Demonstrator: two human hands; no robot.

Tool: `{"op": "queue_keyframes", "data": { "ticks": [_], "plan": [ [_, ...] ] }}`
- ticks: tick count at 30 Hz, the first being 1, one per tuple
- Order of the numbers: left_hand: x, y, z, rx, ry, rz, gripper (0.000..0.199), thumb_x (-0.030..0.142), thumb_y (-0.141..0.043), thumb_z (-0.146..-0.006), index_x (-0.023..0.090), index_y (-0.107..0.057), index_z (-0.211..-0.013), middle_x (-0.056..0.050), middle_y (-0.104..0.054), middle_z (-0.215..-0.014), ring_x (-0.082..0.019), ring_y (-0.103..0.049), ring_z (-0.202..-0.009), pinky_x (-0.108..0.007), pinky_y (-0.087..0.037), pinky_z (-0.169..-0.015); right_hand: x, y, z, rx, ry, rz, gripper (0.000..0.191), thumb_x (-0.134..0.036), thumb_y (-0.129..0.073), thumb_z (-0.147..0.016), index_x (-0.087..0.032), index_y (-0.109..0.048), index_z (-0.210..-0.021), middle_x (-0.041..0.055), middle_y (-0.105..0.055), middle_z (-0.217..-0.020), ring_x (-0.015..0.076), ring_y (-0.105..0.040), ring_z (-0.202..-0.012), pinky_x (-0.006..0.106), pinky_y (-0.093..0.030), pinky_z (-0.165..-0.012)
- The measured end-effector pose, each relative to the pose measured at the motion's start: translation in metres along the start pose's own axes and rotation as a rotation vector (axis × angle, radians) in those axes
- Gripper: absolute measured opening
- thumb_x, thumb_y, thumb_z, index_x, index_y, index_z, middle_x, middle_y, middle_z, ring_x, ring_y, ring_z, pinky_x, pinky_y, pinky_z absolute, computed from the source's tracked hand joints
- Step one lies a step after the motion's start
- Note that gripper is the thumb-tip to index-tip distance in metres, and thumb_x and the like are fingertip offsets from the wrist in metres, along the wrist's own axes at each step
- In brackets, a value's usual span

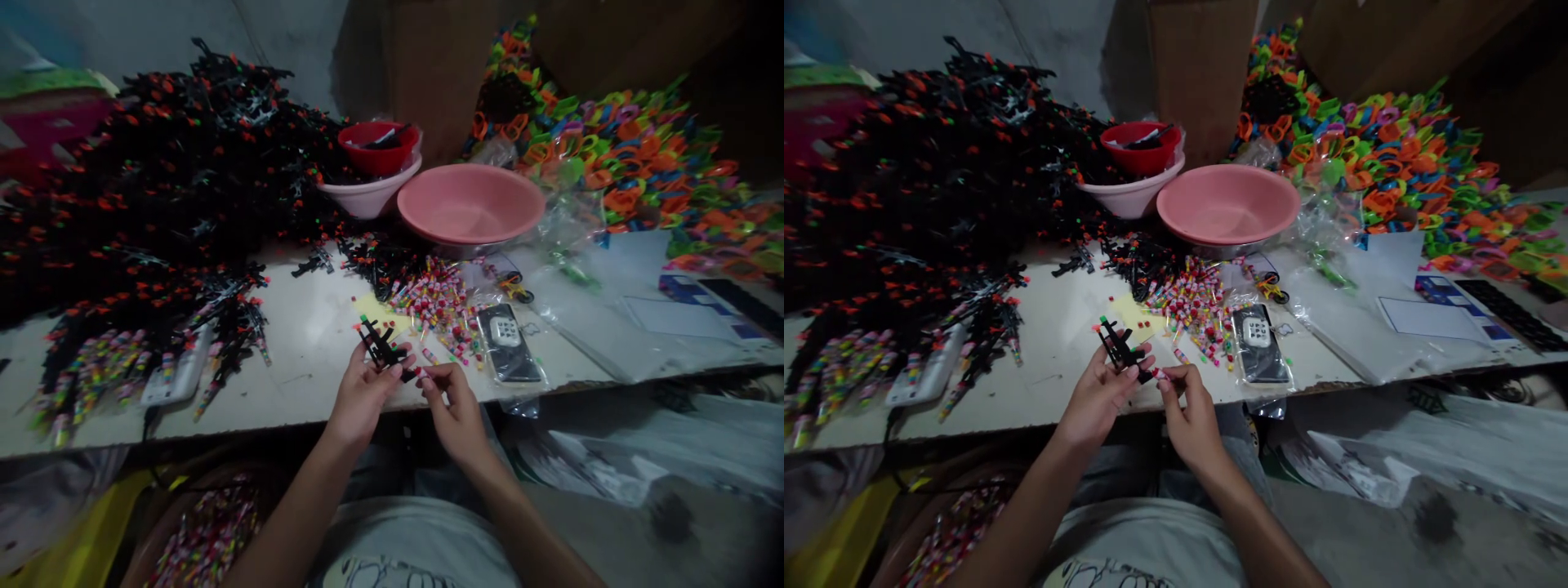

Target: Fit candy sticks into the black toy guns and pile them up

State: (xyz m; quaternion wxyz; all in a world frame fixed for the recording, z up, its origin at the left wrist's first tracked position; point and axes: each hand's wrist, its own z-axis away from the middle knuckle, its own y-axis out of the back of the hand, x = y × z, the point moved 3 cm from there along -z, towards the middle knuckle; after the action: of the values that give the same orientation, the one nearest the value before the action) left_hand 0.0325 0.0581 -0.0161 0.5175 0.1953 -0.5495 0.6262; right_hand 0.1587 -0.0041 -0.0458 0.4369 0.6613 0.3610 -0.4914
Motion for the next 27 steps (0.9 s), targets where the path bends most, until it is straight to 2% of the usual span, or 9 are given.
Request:
{"op": "queue_keyframes", "data": {
  "ticks": [3,7,13,17,22,27],
  "plan": [
    [0.001,0.001,0.003,0.001,-0.057,-0.012,0.051,0.026,-0.079,-0.064,0.021,-0.054,-0.109,-0.010,-0.067,-0.116,-0.026,-0.064,-0.106,-0.038,-0.050,-0.090,-0.005,-0.001,0.002,-0.039,-0.002,-0.069,0.019,-0.039,-0.045,-0.094,-0.022,-0.051,-0.099,0.0022,-0.062,-0.082,0.0137,-0.058,-0.070,0.026,-0.047,-0.064],
    [0.001,0.003,0.005,-0.002,-0.095,-0.035,0.048,0.027,-0.079,-0.065,0.021,-0.056,-0.106,-0.009,-0.068,-0.112,-0.026,-0.066,-0.102,-0.041,-0.049,-0.092,-0.010,-0.002,0.003,-0.067,0.033,-0.022,0.020,-0.038,-0.040,-0.095,-0.022,-0.049,-0.099,0.0013,-0.060,-0.078,0.0132,-0.056,-0.067,0.025,-0.045,-0.061],
    [-0.002,0.007,0.009,0.029,-0.183,-0.038,0.045,0.027,-0.078,-0.067,0.021,-0.055,-0.105,-0.008,-0.069,-0.110,-0.024,-0.068,-0.097,-0.040,-0.050,-0.091,-0.023,-0.004,0.005,-0.133,0.095,0.240,0.020,-0.033,-0.030,-0.096,-0.020,-0.047,-0.096,0.0023,-0.061,-0.074,0.0155,-0.057,-0.063,0.026,-0.043,-0.058],
    [-0.006,0.006,0.014,0.066,-0.205,-0.017,0.041,0.026,-0.077,-0.070,0.022,-0.055,-0.105,-0.007,-0.068,-0.112,-0.022,-0.068,-0.097,-0.036,-0.051,-0.089,-0.030,-0.010,0.006,-0.127,0.200,0.550,0.026,-0.027,-0.026,-0.096,-0.018,-0.049,-0.098,0.0087,-0.065,-0.082,0.0209,-0.060,-0.072,0.031,-0.041,-0.065],
    [-0.018,0.008,0.015,0.175,-0.113,0.057,0.044,0.027,-0.079,-0.065,0.021,-0.055,-0.102,-0.009,-0.066,-0.118,-0.026,-0.063,-0.108,-0.035,-0.052,-0.083,-0.023,-0.019,0.002,-0.175,0.273,0.901,0.027,-0.037,-0.039,-0.095,-0.016,-0.055,-0.100,0.0109,-0.066,-0.082,0.0250,-0.060,-0.076,0.034,-0.035,-0.070],
    [-0.030,0.016,0.017,0.182,-0.012,0.089,0.048,0.026,-0.079,-0.062,0.018,-0.057,-0.104,-0.012,-0.067,-0.117,-0.026,-0.064,-0.106,-0.035,-0.051,-0.086,-0.015,-0.022,0.003,-0.267,0.273,0.955,0.024,-0.032,-0.041,-0.093,-0.019,-0.059,-0.084,0.0061,-0.065,-0.068,0.0219,-0.058,-0.066,0.032,-0.029,-0.065]
  ]
}}
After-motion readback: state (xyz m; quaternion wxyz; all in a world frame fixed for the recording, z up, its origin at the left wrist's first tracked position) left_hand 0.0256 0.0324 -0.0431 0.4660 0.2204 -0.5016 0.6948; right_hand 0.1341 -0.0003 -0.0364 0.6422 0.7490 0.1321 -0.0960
